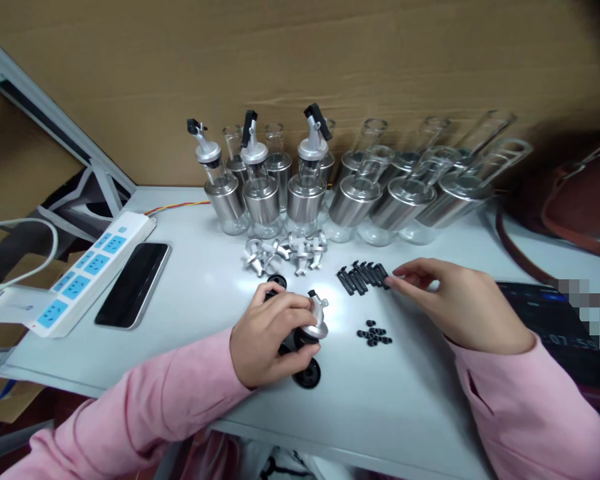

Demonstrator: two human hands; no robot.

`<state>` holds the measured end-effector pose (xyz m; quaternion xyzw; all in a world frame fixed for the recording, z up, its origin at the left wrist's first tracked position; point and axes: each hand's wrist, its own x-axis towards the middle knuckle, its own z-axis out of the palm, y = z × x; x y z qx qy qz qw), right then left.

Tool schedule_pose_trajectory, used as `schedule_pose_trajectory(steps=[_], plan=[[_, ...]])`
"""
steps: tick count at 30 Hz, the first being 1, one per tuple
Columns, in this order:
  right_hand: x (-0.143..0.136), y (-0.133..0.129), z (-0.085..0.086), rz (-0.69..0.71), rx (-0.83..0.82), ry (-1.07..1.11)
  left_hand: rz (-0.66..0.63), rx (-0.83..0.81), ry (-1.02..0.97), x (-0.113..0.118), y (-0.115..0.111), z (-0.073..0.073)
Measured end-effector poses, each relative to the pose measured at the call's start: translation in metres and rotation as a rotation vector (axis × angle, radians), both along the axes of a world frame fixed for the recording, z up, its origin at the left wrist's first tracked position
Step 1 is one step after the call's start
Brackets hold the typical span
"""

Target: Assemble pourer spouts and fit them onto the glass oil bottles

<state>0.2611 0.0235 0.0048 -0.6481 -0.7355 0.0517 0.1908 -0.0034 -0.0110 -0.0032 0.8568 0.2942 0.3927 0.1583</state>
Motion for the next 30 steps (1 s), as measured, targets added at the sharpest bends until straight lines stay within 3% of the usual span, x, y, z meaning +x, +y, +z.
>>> schedule_pose_trajectory(steps=[3, 7, 10, 12, 16, 19, 25, 30], plan=[[-0.001, -0.001, -0.003, 0.020, -0.036, -0.012, -0.009, -0.010, -0.026, 0.000, 0.000, 0.002], [0.001, -0.002, -0.002, 0.063, 0.114, -0.004, -0.019, -0.041, -0.108, 0.000, -0.001, 0.001], [-0.005, -0.004, 0.009, 0.042, 0.172, 0.128, -0.020, -0.057, -0.154, 0.000, 0.000, -0.001], [-0.012, -0.008, 0.018, 0.089, 0.111, 0.308, -0.019, -0.060, -0.164, 0.000, 0.000, -0.002], [-0.029, -0.018, 0.032, 0.497, -0.257, 0.726, -0.061, -0.086, -0.118, 0.000, 0.001, 0.000], [-0.040, -0.024, 0.032, 0.668, -0.483, 0.860, -0.111, -0.100, -0.068, -0.001, 0.000, 0.001], [-0.050, -0.029, 0.025, 0.682, -0.614, 0.964, -0.169, -0.154, -0.131, 0.000, -0.003, 0.001], [-0.053, -0.030, 0.021, 0.653, -0.664, 1.012, -0.174, -0.051, -0.084, 0.000, -0.001, -0.001]])
